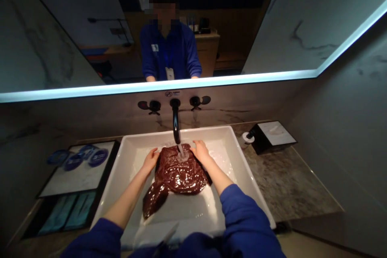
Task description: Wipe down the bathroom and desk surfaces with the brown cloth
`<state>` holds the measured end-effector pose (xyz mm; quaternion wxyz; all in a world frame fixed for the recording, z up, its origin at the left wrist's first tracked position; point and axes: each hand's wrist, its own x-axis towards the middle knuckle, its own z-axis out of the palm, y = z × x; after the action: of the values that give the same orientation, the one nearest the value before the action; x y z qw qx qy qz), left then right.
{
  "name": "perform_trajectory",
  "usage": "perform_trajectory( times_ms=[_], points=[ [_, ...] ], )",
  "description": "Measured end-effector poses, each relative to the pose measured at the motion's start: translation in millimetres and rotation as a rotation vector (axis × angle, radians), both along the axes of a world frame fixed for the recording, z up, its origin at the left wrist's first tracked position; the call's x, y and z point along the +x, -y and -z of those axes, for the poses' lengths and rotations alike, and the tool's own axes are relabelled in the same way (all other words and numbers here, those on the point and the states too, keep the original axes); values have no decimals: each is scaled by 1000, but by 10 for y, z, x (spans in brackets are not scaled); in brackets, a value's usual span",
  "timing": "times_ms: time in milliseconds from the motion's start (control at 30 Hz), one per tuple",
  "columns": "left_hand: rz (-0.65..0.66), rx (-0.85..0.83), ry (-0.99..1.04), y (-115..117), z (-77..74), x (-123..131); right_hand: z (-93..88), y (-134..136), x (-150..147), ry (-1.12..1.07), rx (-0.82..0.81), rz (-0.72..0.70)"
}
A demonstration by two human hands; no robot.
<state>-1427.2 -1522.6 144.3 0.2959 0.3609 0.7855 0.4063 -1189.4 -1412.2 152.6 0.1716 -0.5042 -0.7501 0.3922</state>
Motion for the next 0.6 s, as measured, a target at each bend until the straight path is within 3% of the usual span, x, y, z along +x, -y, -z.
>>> perform_trajectory(
  times_ms=[67, 100, 233, 300, 367, 467, 533, 600],
  points=[
    [33, 20, -75, 96, 63, -4, 145, 154, 69, 77, 131, -32],
    [81, 32, -114, 168, 95, 31, 230, 258, 110, 136, 201, -113],
    [499, -107, -435, 478, 215, 228, 524, 562, 298, 349, 397, -617],
    [611, -211, -595, 578, 246, 213, 590, 545, 399, 400, 410, -659],
    [551, -224, -613, 630, 245, 94, 606, 469, 483, 476, 376, -489],
    [259, -137, -333, 645, 218, -94, 601, 436, 528, 553, 275, -230],
    [63, -90, -112, 628, 214, -78, 598, 507, 480, 489, 238, -263],
    [-39, -72, 37, 589, 226, 98, 577, 611, 364, 298, 178, -309]
  ],
)
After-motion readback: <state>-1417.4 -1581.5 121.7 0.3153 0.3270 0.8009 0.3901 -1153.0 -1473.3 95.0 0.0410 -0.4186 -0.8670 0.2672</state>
